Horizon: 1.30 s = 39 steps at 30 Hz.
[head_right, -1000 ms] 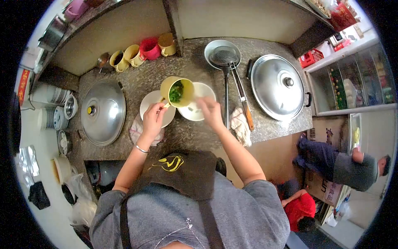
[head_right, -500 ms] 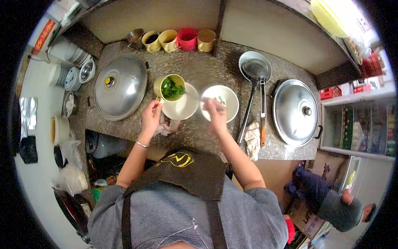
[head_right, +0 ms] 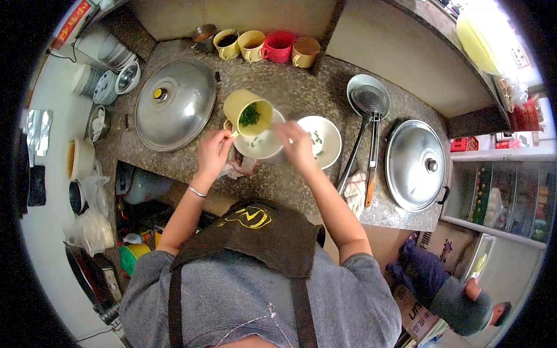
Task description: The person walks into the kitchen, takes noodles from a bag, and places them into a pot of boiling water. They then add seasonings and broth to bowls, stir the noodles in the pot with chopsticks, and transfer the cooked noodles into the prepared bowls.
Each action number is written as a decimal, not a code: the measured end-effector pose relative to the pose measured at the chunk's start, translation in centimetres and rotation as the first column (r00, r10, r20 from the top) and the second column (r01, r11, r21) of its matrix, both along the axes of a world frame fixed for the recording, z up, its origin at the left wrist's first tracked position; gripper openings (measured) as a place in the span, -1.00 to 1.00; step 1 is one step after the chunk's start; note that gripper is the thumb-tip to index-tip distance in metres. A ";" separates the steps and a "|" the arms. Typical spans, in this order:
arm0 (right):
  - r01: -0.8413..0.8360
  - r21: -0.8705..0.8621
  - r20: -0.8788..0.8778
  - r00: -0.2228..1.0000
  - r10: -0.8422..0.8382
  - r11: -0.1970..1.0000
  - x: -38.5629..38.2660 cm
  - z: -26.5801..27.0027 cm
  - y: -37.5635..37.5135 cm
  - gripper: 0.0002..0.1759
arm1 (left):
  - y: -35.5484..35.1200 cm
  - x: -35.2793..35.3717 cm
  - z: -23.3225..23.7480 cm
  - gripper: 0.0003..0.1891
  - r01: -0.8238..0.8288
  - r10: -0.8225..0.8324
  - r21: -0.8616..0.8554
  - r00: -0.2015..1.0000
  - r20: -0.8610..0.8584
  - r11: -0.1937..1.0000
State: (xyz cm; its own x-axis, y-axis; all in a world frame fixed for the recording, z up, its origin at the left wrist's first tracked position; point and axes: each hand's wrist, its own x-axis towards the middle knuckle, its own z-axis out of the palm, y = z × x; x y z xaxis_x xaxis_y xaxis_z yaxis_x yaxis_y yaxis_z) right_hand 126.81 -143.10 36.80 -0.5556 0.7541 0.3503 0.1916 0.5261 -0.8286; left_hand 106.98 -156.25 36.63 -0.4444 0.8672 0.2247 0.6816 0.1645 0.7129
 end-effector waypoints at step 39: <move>0.052 -0.735 -0.221 0.924 -0.312 0.676 2.3 -1.8 -3.5 -0.71 | 0.4 3.0 -0.3 -0.83 0.154 -0.176 0.132 0.968 0.178 0.979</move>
State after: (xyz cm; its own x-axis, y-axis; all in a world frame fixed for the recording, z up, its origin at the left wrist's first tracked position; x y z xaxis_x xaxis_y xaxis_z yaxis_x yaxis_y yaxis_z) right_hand 129.10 -146.62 34.98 -0.3416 0.9167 -0.2074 -0.1093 -0.2579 -0.9600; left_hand 110.00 -155.82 36.37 -0.3413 0.9049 0.2543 0.5440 -0.0304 0.8385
